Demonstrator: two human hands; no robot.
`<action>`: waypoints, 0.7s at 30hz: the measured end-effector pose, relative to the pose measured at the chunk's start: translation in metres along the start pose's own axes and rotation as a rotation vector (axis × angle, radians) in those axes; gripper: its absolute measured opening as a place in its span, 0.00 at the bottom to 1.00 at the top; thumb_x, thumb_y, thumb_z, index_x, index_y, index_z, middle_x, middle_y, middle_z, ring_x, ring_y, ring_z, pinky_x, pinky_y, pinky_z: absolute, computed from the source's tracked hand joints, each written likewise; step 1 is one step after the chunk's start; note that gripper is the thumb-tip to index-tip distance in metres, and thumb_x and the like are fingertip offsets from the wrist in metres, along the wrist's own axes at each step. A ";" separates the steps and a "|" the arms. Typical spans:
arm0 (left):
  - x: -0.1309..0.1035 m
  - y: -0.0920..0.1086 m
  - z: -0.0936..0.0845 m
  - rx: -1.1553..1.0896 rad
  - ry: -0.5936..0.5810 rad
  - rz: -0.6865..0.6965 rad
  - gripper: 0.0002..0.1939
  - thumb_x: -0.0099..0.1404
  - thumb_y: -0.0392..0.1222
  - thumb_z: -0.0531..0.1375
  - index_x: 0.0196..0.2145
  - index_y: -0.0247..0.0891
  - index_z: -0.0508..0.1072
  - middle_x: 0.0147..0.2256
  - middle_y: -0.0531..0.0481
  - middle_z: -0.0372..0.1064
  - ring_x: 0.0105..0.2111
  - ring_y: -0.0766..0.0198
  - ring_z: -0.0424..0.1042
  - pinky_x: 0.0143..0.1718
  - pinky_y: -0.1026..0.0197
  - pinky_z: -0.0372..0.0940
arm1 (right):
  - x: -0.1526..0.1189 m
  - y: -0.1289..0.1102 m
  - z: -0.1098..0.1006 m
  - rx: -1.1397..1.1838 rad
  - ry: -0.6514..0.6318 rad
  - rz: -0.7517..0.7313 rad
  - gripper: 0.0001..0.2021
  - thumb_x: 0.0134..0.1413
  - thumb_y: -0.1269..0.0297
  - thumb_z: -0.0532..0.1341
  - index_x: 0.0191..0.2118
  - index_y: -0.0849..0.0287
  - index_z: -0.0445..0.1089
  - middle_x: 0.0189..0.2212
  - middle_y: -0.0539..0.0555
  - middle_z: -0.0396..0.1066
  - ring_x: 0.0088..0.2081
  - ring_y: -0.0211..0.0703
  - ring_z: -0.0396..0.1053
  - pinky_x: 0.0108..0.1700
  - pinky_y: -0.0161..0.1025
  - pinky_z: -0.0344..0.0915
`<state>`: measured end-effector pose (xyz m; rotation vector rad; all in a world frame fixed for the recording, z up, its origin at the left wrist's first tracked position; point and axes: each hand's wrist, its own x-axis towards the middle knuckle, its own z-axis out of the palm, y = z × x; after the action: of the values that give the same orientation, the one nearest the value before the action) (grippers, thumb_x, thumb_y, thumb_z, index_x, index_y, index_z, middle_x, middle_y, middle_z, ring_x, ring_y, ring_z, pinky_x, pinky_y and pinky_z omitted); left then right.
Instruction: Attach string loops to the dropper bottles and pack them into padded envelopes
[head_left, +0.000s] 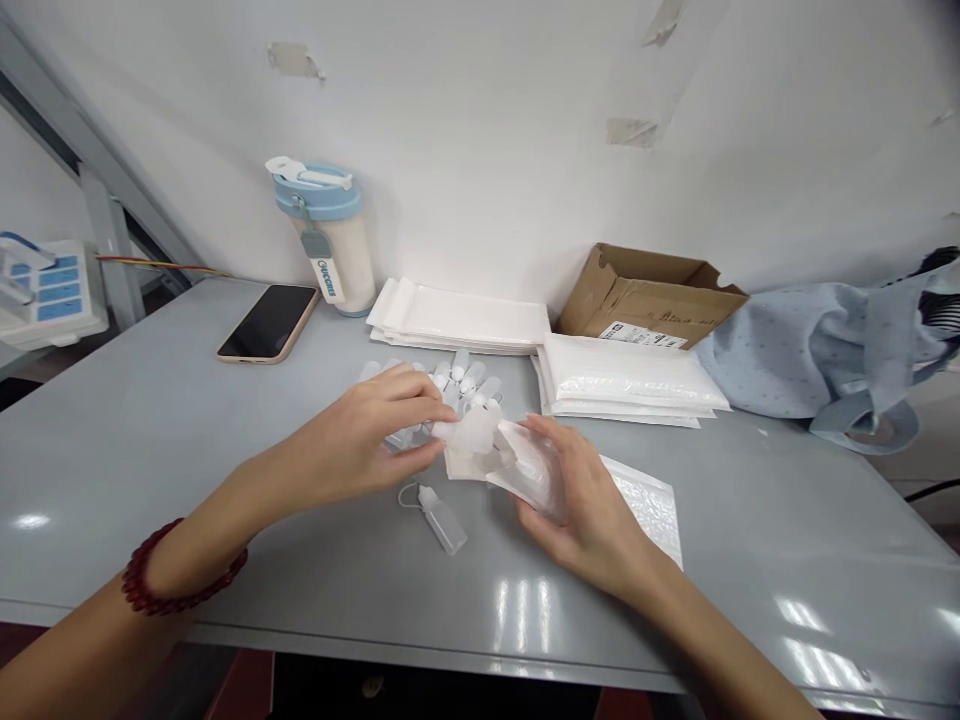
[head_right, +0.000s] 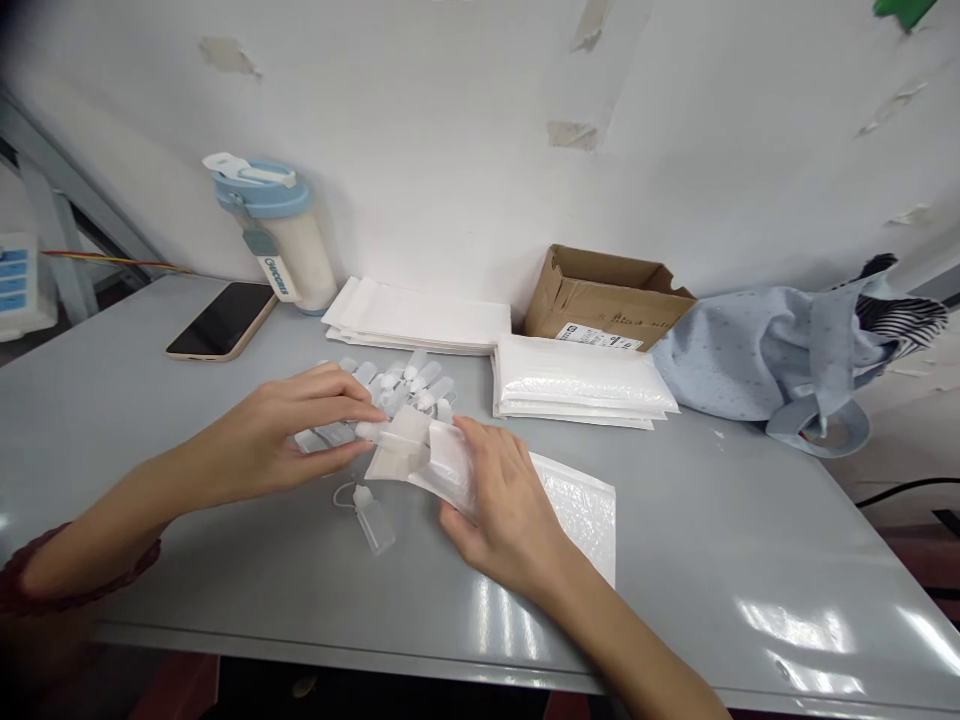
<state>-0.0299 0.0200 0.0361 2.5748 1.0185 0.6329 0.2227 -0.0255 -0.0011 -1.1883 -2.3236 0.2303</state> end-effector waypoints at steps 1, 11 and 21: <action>0.000 0.000 -0.001 0.014 0.006 0.004 0.09 0.65 0.38 0.56 0.42 0.40 0.72 0.38 0.49 0.67 0.39 0.62 0.64 0.38 0.62 0.61 | 0.000 0.000 0.000 0.000 -0.002 -0.005 0.33 0.51 0.68 0.56 0.61 0.56 0.42 0.52 0.61 0.62 0.51 0.55 0.63 0.49 0.54 0.65; 0.001 0.001 0.016 0.078 -0.019 0.095 0.08 0.66 0.34 0.54 0.39 0.38 0.72 0.38 0.47 0.65 0.38 0.62 0.62 0.36 0.61 0.60 | -0.001 0.002 0.003 -0.012 -0.004 -0.030 0.32 0.51 0.69 0.56 0.61 0.58 0.42 0.50 0.63 0.63 0.50 0.55 0.63 0.48 0.55 0.65; 0.006 0.012 0.036 -0.214 0.077 0.078 0.06 0.65 0.35 0.57 0.39 0.36 0.73 0.37 0.48 0.73 0.38 0.65 0.70 0.39 0.64 0.65 | -0.003 -0.002 0.005 0.032 -0.010 -0.055 0.31 0.51 0.70 0.56 0.60 0.57 0.44 0.49 0.62 0.63 0.49 0.53 0.65 0.47 0.52 0.66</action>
<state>-0.0010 0.0113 0.0122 2.4281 0.8270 0.8197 0.2197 -0.0288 -0.0058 -1.1090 -2.3494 0.2532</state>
